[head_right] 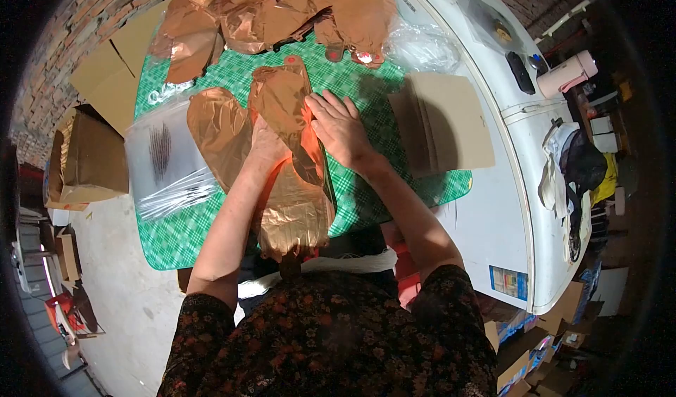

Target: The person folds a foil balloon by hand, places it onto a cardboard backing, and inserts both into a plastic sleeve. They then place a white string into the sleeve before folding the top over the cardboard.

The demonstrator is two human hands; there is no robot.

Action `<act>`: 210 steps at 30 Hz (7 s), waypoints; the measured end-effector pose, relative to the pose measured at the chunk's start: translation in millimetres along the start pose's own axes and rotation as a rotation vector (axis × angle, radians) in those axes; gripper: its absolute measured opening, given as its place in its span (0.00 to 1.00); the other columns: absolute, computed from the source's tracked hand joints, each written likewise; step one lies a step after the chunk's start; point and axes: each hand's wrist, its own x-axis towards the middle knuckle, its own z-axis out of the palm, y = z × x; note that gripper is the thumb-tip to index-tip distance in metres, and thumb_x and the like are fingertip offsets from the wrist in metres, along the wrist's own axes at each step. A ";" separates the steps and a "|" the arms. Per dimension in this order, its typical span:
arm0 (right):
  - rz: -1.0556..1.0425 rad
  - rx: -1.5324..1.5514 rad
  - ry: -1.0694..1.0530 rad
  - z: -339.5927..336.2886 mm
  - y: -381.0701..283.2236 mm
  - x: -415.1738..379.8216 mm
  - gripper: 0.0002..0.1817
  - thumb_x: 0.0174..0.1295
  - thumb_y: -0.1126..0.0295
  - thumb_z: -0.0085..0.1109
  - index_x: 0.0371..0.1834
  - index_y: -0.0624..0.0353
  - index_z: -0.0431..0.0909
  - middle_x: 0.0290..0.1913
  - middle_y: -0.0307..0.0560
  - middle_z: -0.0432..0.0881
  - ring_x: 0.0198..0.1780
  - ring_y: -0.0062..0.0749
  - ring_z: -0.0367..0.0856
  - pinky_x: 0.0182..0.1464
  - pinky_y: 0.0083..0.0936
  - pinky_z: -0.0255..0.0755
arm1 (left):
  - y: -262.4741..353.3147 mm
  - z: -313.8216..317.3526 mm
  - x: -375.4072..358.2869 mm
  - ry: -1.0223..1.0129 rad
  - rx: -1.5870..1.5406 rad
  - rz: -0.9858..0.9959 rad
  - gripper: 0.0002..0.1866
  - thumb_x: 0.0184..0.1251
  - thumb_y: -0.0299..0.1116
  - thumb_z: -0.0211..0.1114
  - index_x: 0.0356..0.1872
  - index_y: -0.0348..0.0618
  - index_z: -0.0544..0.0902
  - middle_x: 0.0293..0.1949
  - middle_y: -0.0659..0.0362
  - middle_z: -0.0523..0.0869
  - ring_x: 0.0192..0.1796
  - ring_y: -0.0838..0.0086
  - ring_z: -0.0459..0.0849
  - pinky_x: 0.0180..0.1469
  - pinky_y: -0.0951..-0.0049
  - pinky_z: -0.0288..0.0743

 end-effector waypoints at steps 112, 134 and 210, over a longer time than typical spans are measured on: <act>0.189 1.024 0.409 10.3 -89.1 13.2 0.17 0.79 0.79 0.48 0.67 0.65 0.77 0.56 0.42 0.81 0.54 0.26 0.82 0.64 0.27 0.74 | -19.9 8.1 9.5 -0.162 0.353 0.062 0.35 0.81 0.53 0.46 0.83 0.47 0.64 0.85 0.52 0.61 0.87 0.57 0.54 0.87 0.50 0.45; -0.185 -0.169 0.075 -19.9 -45.9 -101.3 0.23 0.62 0.79 0.62 0.63 0.66 0.78 0.66 0.54 0.78 0.73 0.56 0.72 0.75 0.52 0.65 | -34.3 7.6 5.9 0.212 -0.134 0.065 0.35 0.82 0.53 0.57 0.80 0.42 0.67 0.82 0.46 0.65 0.86 0.47 0.54 0.85 0.51 0.51; -0.338 -0.065 -0.007 -22.0 -80.3 -116.6 0.19 0.62 0.76 0.60 0.55 0.75 0.84 0.58 0.63 0.85 0.65 0.54 0.82 0.72 0.48 0.74 | -30.6 18.1 5.4 0.032 0.343 0.041 0.31 0.85 0.54 0.45 0.81 0.54 0.68 0.82 0.55 0.67 0.84 0.56 0.62 0.84 0.47 0.50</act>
